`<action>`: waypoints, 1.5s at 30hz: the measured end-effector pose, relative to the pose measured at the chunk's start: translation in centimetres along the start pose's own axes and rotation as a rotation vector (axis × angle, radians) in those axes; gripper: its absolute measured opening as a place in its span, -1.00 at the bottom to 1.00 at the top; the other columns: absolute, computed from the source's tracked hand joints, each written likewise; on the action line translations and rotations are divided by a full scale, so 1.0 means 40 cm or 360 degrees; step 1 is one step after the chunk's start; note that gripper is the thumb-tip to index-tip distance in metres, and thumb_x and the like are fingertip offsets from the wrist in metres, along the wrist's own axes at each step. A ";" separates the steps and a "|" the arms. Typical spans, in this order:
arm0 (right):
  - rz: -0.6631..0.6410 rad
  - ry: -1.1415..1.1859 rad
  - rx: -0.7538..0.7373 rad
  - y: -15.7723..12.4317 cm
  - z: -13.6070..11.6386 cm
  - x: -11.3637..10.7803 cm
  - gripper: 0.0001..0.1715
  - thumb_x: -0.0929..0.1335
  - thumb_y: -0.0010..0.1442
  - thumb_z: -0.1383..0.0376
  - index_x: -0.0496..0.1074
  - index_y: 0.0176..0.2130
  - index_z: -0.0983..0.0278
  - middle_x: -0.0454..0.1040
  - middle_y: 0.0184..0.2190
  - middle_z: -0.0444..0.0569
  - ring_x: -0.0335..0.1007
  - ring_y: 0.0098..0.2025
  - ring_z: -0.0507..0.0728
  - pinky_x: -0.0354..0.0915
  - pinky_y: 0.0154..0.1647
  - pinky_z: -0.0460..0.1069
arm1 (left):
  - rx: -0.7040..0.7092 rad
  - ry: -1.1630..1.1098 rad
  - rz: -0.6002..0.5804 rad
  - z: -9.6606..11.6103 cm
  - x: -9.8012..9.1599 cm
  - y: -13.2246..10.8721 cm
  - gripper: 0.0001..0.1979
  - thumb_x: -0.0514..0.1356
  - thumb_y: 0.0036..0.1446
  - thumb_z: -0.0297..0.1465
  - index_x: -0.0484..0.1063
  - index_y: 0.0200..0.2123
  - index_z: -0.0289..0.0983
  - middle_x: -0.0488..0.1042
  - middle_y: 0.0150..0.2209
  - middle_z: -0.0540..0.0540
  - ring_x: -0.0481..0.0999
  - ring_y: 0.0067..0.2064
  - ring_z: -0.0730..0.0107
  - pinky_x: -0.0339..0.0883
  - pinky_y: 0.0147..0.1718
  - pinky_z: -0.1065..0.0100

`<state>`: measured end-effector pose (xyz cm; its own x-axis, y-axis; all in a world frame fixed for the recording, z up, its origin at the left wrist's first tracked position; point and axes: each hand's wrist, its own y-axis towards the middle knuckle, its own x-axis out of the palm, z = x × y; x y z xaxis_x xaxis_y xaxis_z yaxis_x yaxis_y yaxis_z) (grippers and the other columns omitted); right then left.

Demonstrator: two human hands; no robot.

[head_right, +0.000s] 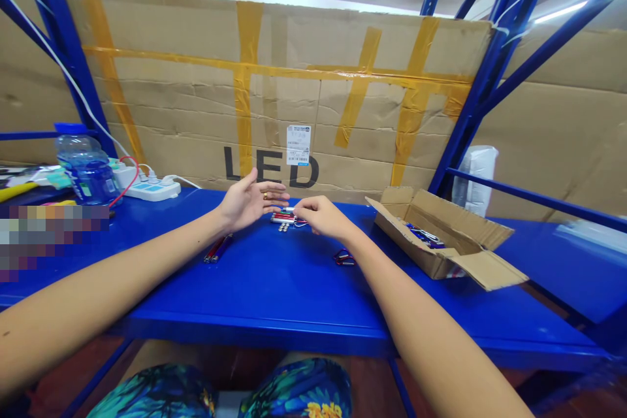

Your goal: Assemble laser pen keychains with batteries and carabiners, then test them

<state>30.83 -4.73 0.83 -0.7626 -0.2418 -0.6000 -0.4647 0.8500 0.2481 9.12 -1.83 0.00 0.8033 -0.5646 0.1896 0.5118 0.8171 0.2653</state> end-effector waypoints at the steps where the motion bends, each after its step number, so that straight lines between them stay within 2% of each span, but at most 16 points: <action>1: 0.0023 -0.0009 0.0002 0.000 -0.002 0.001 -0.72 0.30 0.15 0.14 0.40 -0.45 0.29 0.25 -0.67 -0.19 0.14 -0.65 -0.02 0.09 -0.61 -0.07 | -0.0004 -0.0008 0.0005 0.001 0.001 0.000 -0.28 -0.09 0.15 0.16 0.52 -0.13 -0.33 0.56 -0.10 -0.31 0.48 0.00 -0.01 0.28 0.00 0.05; 8: 0.0153 0.0040 0.0005 -0.003 -0.002 -0.001 -0.71 0.29 0.11 0.16 0.37 -0.51 0.29 0.14 -0.72 -0.23 0.07 -0.66 -0.03 0.06 -0.62 -0.07 | 0.0001 -0.0039 0.0057 0.003 0.008 -0.003 -0.31 -0.07 0.16 0.14 0.52 -0.16 -0.33 0.57 -0.12 -0.30 0.49 -0.02 0.00 0.29 -0.01 0.06; 28: 0.0141 0.0056 0.0005 -0.002 -0.003 0.001 -0.68 0.30 0.10 0.12 0.36 -0.52 0.29 0.12 -0.70 -0.23 0.05 -0.64 -0.03 0.07 -0.62 -0.08 | -0.0023 -0.0054 0.0019 0.002 0.006 -0.003 -0.34 -0.06 0.16 0.12 0.51 -0.15 -0.33 0.56 -0.13 -0.31 0.46 0.02 -0.04 0.25 0.01 0.03; 39: 0.0133 0.0068 -0.0013 0.001 0.004 -0.001 -0.66 0.30 0.12 0.11 0.35 -0.51 0.30 0.11 -0.70 -0.24 0.03 -0.65 -0.04 0.06 -0.62 -0.08 | -0.0018 -0.0077 0.0045 0.006 0.012 -0.005 -0.31 -0.04 0.16 0.13 0.49 -0.15 -0.39 0.55 -0.16 -0.30 0.51 -0.09 0.09 0.32 -0.09 0.16; 42: 0.0131 0.0087 -0.0010 0.002 0.005 0.000 -0.66 0.30 0.14 0.09 0.35 -0.48 0.29 0.11 -0.69 -0.25 0.05 -0.65 -0.04 0.06 -0.63 -0.09 | -0.0001 0.0033 0.0062 0.001 0.015 -0.004 -0.46 0.10 0.16 0.02 0.49 -0.19 -0.38 0.55 -0.18 -0.26 0.52 -0.21 0.24 0.35 -0.15 0.21; 45: 0.0077 0.0098 -0.0008 0.002 0.007 0.003 -0.60 0.30 0.16 0.05 0.27 -0.53 0.27 0.09 -0.68 -0.25 0.02 -0.64 -0.05 0.02 -0.63 -0.10 | 0.0104 0.0329 0.0054 -0.009 0.024 -0.003 -0.70 0.31 0.05 -0.25 0.50 -0.20 -0.35 0.55 -0.28 -0.14 0.51 -0.31 0.37 0.36 -0.19 0.25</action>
<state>30.83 -4.57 0.54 -0.8105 -0.2288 -0.5391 -0.4286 0.8591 0.2797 9.95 -2.44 -0.19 0.8687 -0.4954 0.0033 0.4677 0.8223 0.3241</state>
